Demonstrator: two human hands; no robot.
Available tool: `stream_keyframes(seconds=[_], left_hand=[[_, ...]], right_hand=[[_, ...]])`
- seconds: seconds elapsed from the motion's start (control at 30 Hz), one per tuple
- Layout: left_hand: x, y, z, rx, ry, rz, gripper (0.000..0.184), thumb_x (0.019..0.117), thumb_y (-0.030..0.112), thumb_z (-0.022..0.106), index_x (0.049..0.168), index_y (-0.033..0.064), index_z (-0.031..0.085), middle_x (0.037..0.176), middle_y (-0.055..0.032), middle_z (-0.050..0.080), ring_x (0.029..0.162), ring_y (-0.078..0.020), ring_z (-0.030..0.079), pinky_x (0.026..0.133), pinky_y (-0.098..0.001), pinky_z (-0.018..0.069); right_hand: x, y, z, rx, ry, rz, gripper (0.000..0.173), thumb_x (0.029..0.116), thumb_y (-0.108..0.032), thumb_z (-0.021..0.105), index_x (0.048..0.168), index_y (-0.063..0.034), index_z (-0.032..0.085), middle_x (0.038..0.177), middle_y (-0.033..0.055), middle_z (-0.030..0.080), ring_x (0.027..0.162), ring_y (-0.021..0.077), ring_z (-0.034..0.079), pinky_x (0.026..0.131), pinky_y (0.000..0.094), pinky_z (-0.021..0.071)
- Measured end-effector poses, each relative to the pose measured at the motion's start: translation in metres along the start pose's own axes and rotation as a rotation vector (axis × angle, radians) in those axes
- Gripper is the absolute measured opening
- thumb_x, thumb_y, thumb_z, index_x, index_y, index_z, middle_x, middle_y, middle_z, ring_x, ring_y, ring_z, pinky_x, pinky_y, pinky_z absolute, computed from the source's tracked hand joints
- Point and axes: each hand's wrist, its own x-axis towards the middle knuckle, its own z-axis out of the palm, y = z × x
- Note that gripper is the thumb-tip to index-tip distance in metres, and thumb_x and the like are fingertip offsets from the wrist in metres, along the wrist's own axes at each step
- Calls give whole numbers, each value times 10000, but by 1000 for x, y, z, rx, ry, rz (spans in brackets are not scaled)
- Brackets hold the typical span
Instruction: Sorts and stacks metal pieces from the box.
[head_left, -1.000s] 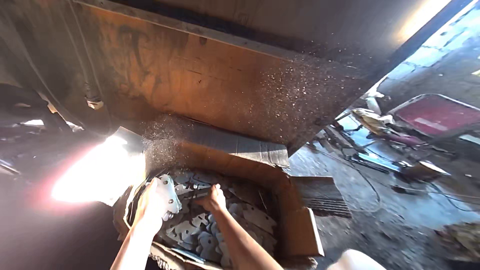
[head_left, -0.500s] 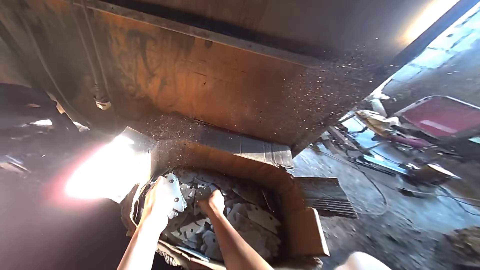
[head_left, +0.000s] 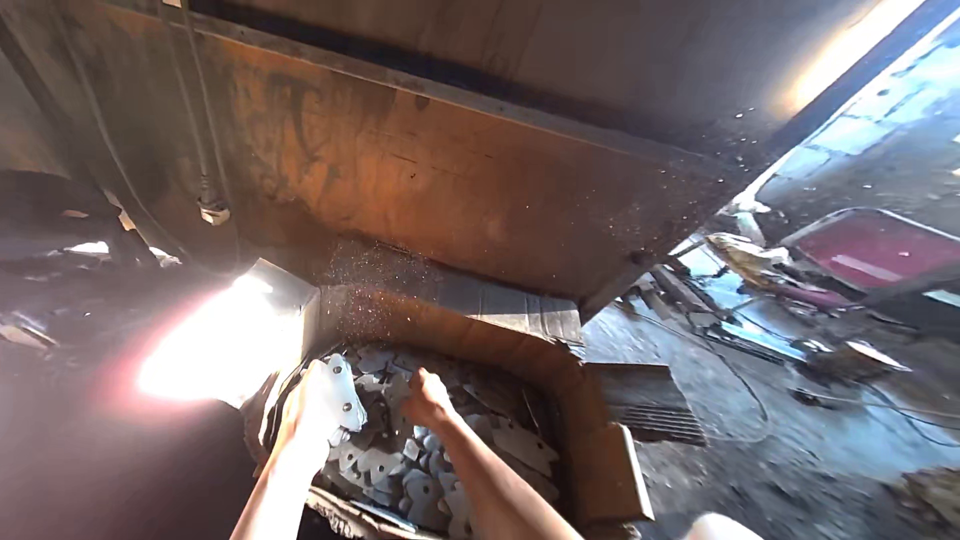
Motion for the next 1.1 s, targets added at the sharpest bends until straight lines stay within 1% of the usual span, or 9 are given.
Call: stream_keyframes(seconds=[0.3, 0.4, 0.47, 0.53, 0.67, 0.8, 0.93, 1.03, 1.1], left_hand=[[2, 2, 3, -223, -51, -61, 260, 1085, 218, 478, 1119, 3, 622, 819, -81, 638, 663, -145, 619, 575, -312, 537], [5, -4, 3, -75, -78, -113, 290, 1059, 219, 553, 1235, -5, 607, 1019, -115, 666, 879, -166, 647, 761, -339, 557], [-3, 7, 12, -30, -17, -224, 404, 1017, 217, 636, 1353, 7, 556, 1298, -184, 614, 1199, -284, 581, 986, -489, 487], [-10, 15, 20, -15, 20, -271, 474, 1011, 256, 650, 1413, 41, 520, 1384, -183, 578, 1289, -314, 541, 1030, -548, 455], [-10, 14, 25, -65, 26, -256, 581, 1052, 437, 540, 1503, 83, 445, 1479, -157, 518, 1350, -300, 506, 1071, -545, 446], [-10, 12, 28, -181, 66, -163, 569, 1057, 365, 546, 1510, 47, 416, 1508, -177, 486, 1379, -280, 474, 1108, -509, 402], [-10, 17, 28, -251, 119, -210, 529, 1081, 348, 489, 1513, 57, 398, 1461, -188, 510, 1300, -288, 525, 1037, -496, 456], [-10, 13, 28, -203, 146, -179, 493, 1085, 405, 453, 1416, 43, 504, 1342, -177, 574, 1193, -263, 562, 970, -487, 472], [-13, 15, 27, -198, 92, -186, 537, 1086, 431, 438, 1474, 62, 470, 1477, -164, 507, 1344, -270, 486, 1088, -518, 401]], right_hand=[[0, 31, -40, 668, 30, -100, 244, 931, -141, 723, 1134, -7, 702, 1109, 145, 713, 1002, 220, 695, 882, 420, 579], [-14, 22, -57, 842, -73, -147, 207, 962, -90, 682, 1138, 17, 663, 1070, 140, 711, 965, 212, 704, 858, 396, 594], [-22, 10, -63, 825, -79, -201, 142, 967, -84, 682, 1061, 19, 663, 986, 123, 708, 896, 185, 697, 823, 367, 591], [-29, -3, -68, 658, -25, -282, 157, 975, -124, 686, 1047, 15, 681, 942, 103, 684, 858, 157, 660, 809, 348, 563], [-55, -36, -63, 273, 181, -390, 220, 977, -225, 654, 1057, -33, 724, 920, 110, 710, 857, 210, 684, 817, 427, 558], [-82, -50, -32, 100, 330, -549, 292, 1022, -173, 503, 1178, -12, 689, 1133, 161, 700, 1065, 274, 681, 953, 423, 537], [-85, -41, -25, 173, 642, -575, 249, 980, -127, 555, 1096, 1, 733, 1037, 157, 731, 955, 275, 721, 876, 419, 581], [-85, -38, -49, 373, 449, -428, 191, 984, -183, 615, 1056, -47, 729, 885, 65, 704, 815, 164, 677, 785, 365, 559], [-76, -36, -54, 498, 310, -426, 164, 966, -192, 663, 1017, -51, 730, 813, 35, 681, 728, 107, 638, 713, 320, 533]])
